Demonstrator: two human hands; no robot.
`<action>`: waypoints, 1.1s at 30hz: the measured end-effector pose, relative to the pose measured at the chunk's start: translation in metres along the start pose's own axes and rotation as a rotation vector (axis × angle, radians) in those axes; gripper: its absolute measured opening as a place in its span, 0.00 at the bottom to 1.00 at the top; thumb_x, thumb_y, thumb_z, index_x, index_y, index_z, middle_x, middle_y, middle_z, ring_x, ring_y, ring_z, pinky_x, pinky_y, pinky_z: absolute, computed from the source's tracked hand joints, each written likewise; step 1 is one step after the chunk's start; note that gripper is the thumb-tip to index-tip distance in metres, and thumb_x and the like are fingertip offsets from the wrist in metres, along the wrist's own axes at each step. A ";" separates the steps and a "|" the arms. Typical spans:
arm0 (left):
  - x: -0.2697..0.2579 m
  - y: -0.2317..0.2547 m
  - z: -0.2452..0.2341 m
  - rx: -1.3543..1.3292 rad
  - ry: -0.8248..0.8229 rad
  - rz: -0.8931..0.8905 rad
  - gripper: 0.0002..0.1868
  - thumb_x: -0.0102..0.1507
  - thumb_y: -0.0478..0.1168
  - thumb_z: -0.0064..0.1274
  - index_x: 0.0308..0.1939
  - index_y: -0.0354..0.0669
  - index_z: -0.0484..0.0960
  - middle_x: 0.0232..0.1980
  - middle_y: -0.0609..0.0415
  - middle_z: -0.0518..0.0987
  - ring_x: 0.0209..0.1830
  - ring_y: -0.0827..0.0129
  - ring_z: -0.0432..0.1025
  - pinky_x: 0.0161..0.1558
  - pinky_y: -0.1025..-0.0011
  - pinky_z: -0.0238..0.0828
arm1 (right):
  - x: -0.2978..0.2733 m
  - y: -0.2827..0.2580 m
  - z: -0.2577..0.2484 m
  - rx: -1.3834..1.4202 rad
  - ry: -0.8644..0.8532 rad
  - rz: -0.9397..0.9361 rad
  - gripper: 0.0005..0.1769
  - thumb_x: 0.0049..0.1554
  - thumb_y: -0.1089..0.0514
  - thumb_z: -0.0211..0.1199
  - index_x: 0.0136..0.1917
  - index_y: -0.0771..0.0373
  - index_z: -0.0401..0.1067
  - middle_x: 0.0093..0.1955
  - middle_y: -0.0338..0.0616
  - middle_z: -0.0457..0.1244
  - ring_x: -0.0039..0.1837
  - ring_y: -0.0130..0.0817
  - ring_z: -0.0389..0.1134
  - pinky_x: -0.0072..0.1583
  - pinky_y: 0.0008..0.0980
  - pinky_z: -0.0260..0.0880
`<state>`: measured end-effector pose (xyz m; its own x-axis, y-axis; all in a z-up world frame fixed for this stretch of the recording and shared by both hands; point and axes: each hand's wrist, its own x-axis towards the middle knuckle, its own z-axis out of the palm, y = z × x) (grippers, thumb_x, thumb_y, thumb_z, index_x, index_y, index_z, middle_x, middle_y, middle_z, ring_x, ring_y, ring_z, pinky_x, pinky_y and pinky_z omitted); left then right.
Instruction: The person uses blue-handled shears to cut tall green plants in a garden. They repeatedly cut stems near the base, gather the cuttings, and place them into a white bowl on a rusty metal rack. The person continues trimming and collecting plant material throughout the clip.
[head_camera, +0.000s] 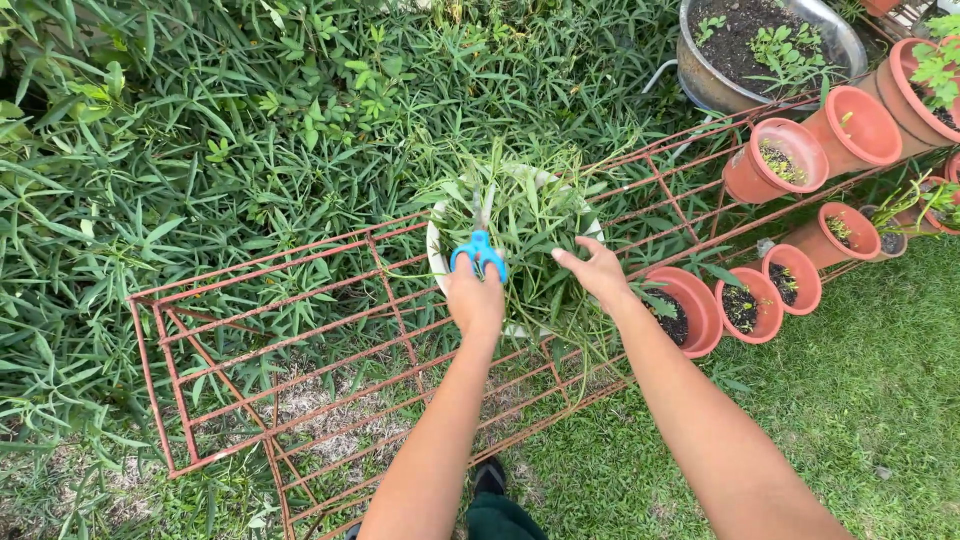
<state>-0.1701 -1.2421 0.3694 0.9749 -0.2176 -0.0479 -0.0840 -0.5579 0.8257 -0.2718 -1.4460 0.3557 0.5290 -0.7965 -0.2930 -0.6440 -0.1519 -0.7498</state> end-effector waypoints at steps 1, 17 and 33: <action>0.002 -0.013 -0.007 -0.042 0.061 -0.072 0.17 0.64 0.48 0.58 0.51 0.44 0.75 0.45 0.39 0.78 0.44 0.45 0.74 0.45 0.50 0.71 | 0.005 0.009 -0.001 0.087 0.083 0.039 0.36 0.54 0.45 0.71 0.70 0.65 0.68 0.63 0.55 0.65 0.61 0.40 0.66 0.61 0.38 0.66; 0.031 -0.107 0.003 -0.148 0.160 -0.368 0.17 0.66 0.44 0.55 0.55 0.41 0.73 0.41 0.44 0.83 0.40 0.53 0.79 0.43 0.55 0.73 | 0.082 0.119 -0.013 0.262 0.241 0.167 0.30 0.61 0.58 0.58 0.74 0.66 0.61 0.75 0.55 0.59 0.74 0.47 0.62 0.71 0.43 0.60; 0.044 -0.097 -0.012 -0.141 0.121 -0.403 0.24 0.62 0.37 0.58 0.63 0.47 0.75 0.49 0.42 0.82 0.45 0.50 0.79 0.47 0.56 0.74 | 0.078 0.098 0.009 0.577 -0.157 0.397 0.21 0.61 0.63 0.56 0.67 0.65 0.71 0.71 0.50 0.63 0.72 0.42 0.58 0.72 0.45 0.54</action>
<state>-0.1167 -1.1874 0.2941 0.9420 0.0950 -0.3219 0.3281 -0.4627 0.8236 -0.2885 -1.5181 0.2547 0.4160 -0.6274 -0.6583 -0.4326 0.5002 -0.7501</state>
